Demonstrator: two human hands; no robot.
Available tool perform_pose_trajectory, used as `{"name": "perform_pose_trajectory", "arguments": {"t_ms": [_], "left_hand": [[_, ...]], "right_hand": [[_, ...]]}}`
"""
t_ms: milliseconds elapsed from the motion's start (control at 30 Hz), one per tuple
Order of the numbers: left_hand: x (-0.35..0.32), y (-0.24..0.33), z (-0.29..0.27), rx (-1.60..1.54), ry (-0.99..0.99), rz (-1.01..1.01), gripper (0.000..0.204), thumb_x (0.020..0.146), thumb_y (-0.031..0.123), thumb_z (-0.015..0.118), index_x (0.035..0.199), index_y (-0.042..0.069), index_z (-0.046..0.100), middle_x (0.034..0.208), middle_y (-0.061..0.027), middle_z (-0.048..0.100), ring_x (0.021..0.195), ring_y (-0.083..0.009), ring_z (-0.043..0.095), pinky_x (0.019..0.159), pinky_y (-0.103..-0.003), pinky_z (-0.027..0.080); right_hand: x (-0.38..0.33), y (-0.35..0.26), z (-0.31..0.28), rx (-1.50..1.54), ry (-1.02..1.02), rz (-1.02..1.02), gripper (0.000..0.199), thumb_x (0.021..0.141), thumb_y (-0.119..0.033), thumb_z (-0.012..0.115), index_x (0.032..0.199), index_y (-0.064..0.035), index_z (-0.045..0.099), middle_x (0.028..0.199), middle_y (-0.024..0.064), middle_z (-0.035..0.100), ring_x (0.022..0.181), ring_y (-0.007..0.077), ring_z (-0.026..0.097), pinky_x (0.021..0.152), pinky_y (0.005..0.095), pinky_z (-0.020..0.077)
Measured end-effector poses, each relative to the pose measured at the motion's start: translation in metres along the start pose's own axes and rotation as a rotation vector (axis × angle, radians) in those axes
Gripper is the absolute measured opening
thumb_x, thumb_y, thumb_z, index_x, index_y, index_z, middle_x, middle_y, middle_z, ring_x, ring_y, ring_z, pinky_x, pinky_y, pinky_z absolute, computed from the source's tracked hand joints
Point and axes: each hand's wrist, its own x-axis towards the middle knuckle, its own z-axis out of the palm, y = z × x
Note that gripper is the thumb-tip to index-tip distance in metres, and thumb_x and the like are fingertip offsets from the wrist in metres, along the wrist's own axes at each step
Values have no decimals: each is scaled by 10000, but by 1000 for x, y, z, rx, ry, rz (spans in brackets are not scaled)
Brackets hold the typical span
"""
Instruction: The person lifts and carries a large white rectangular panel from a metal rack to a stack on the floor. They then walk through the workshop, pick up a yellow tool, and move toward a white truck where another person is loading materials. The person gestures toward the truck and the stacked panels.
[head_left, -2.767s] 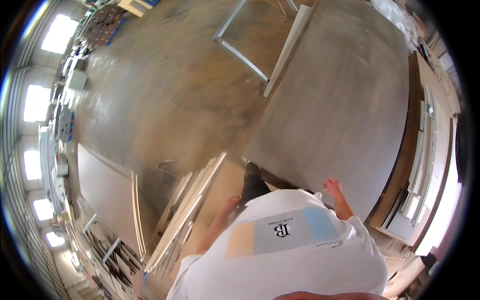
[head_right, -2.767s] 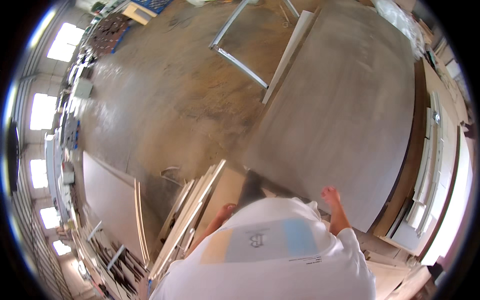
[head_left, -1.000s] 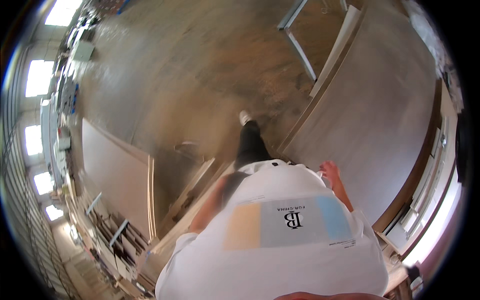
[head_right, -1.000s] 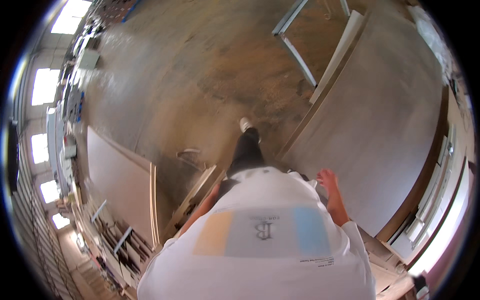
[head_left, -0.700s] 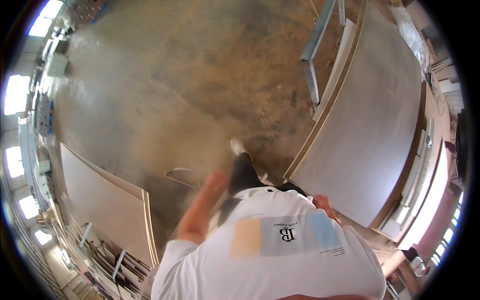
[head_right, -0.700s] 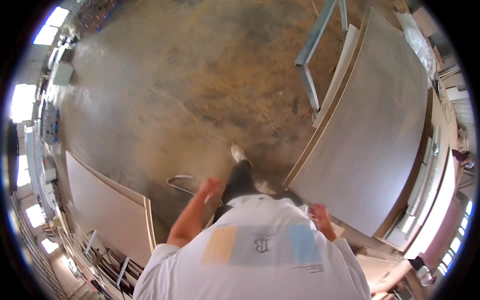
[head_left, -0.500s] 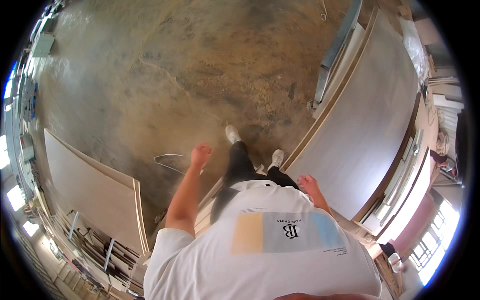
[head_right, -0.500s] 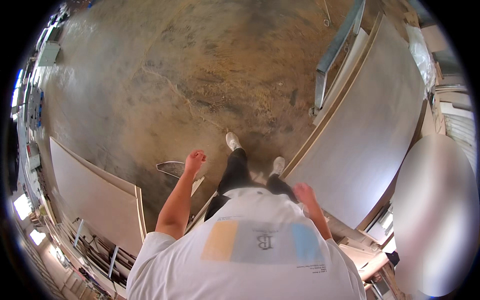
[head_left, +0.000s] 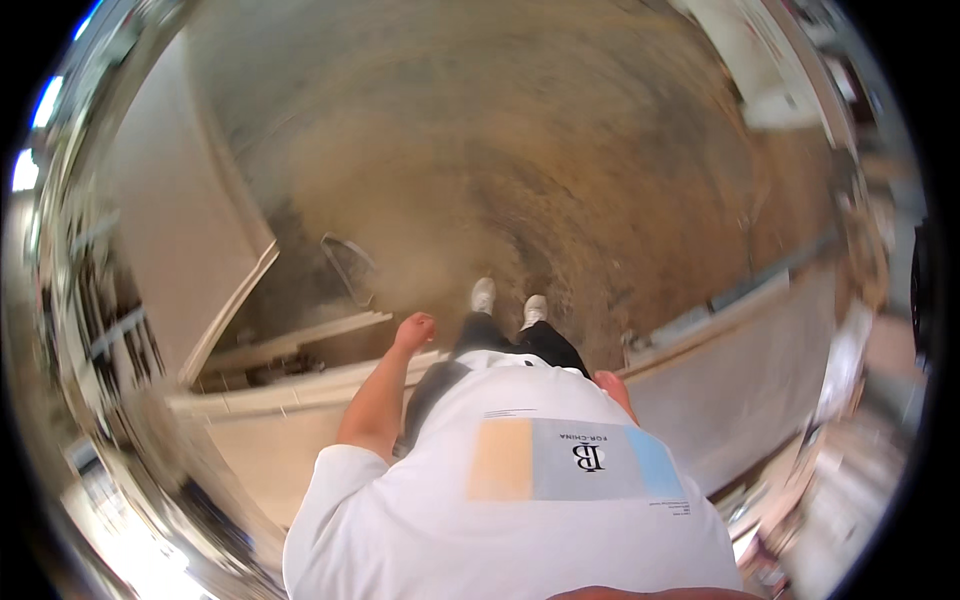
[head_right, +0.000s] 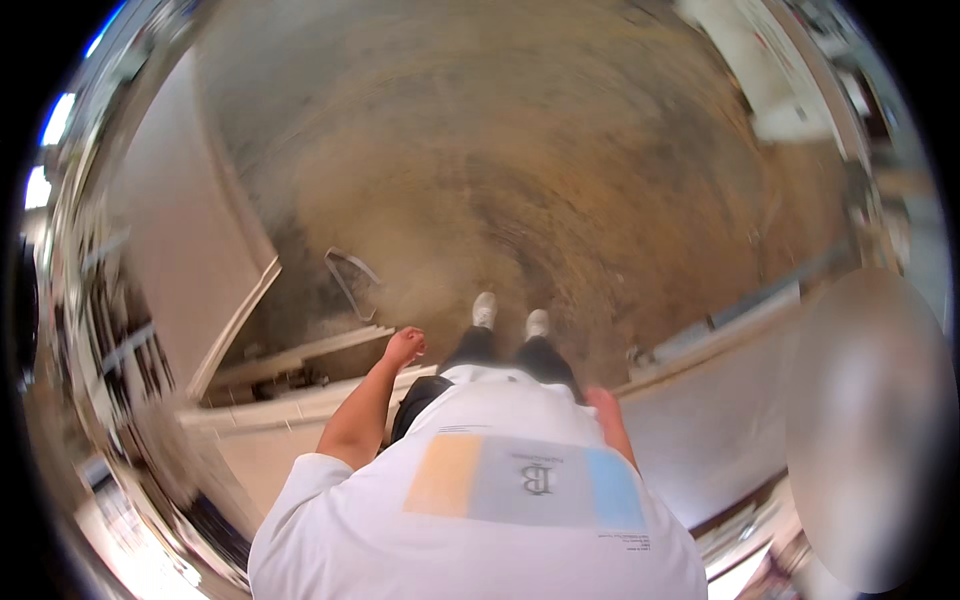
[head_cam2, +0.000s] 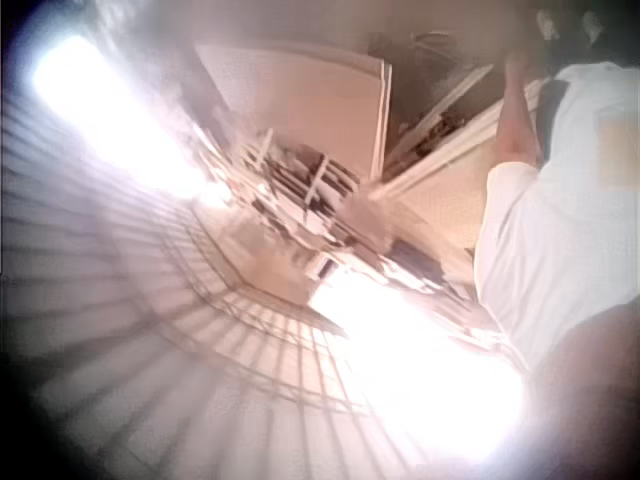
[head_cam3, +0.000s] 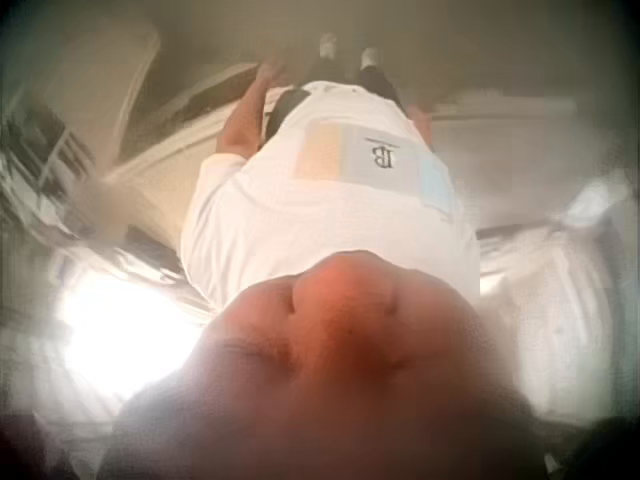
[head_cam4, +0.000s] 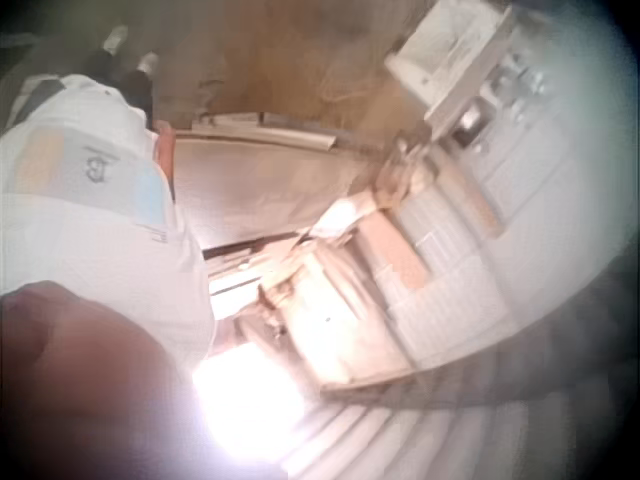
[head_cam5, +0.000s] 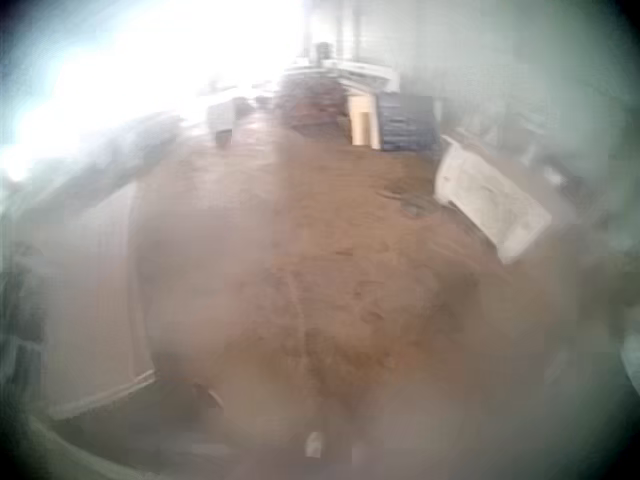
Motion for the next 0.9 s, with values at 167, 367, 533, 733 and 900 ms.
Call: {"name": "perform_pose_trajectory", "arguments": {"t_ms": [167,367,533,733,900], "left_hand": [[-40,-43,5,-213,398,76,284,846,259,561,925,17,688,804,-136,704,780,-249,687,720,-351,522],[-143,-85,103,-246,728,38,268,883,257,562,939,41,711,877,-135,713,801,-269,684,739,-394,534],[-187,-155,265,36,625,-209,250,868,283,594,965,96,730,902,-112,727,837,-275,686,751,-412,540],[-195,-179,432,-709,670,-474,222,882,310,620,886,104,703,796,-65,687,709,-181,658,635,-361,532],[-178,-187,422,-834,637,-487,267,857,289,607,1019,112,724,1162,-121,690,1053,-279,654,881,-406,537]], "right_hand": [[108,20,-75,-374,-224,-148,276,926,-226,596,1129,-60,682,1053,106,711,976,236,668,843,415,528],[320,-3,-160,-1353,-657,-690,238,928,-228,588,1121,-123,679,1008,93,710,895,228,671,769,394,532],[359,-248,-112,-190,-498,163,160,940,-230,582,1078,-159,623,827,29,656,639,124,599,480,265,395],[349,-339,7,-466,-625,30,229,939,-268,623,1110,-115,605,905,61,685,675,137,604,502,294,439],[320,-321,121,-892,-1012,-190,255,952,-250,629,1123,-61,640,945,86,701,764,187,659,652,318,529]]}}
